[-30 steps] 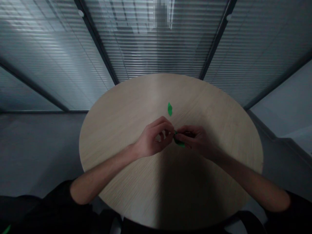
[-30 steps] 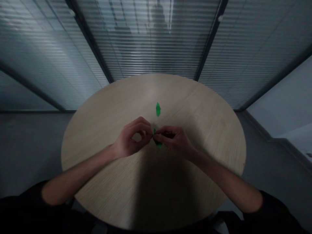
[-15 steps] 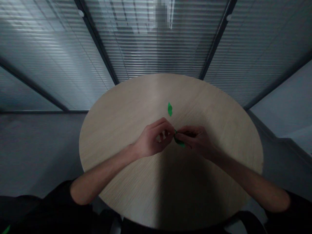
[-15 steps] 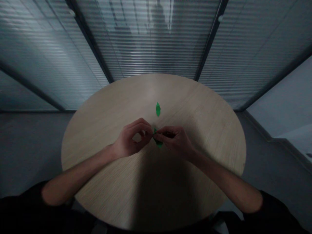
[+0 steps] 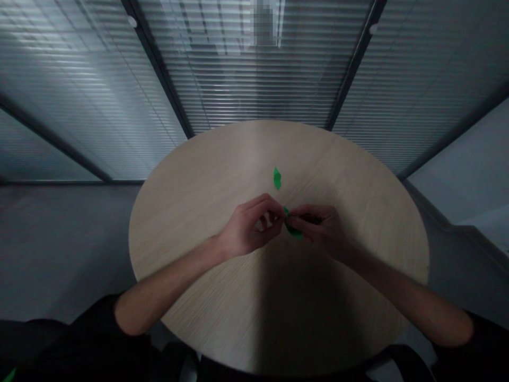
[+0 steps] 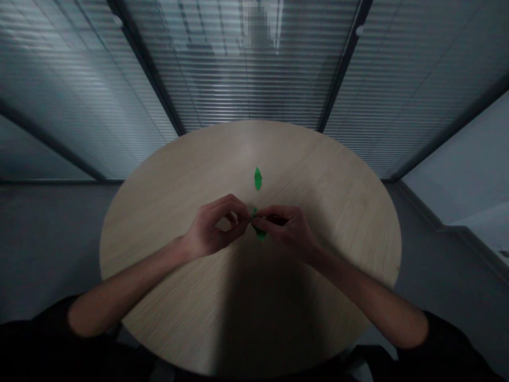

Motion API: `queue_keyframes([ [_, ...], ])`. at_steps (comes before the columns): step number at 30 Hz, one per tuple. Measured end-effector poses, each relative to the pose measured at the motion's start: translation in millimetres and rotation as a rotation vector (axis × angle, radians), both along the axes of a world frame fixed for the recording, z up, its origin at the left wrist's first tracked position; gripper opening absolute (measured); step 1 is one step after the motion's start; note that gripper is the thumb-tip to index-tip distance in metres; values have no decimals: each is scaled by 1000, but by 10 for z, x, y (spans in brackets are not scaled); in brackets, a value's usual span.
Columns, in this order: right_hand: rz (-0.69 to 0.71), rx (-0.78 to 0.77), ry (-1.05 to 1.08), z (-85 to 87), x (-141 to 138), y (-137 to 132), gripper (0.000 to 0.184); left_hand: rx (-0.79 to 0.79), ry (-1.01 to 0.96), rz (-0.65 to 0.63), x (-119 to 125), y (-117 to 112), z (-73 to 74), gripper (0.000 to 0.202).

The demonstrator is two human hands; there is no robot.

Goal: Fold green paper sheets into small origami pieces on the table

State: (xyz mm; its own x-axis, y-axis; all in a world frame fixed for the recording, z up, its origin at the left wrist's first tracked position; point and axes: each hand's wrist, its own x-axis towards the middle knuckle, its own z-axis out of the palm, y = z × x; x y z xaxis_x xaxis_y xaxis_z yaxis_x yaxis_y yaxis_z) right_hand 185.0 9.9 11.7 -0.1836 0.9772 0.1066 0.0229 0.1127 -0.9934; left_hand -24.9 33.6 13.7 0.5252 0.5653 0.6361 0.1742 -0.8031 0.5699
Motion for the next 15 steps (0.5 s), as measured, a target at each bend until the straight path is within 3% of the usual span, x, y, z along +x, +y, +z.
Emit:
queue_keyframes([
  [15, -41, 119, -33, -15, -12, -10, 15, -58, -16, 1, 8, -8, -17, 12],
])
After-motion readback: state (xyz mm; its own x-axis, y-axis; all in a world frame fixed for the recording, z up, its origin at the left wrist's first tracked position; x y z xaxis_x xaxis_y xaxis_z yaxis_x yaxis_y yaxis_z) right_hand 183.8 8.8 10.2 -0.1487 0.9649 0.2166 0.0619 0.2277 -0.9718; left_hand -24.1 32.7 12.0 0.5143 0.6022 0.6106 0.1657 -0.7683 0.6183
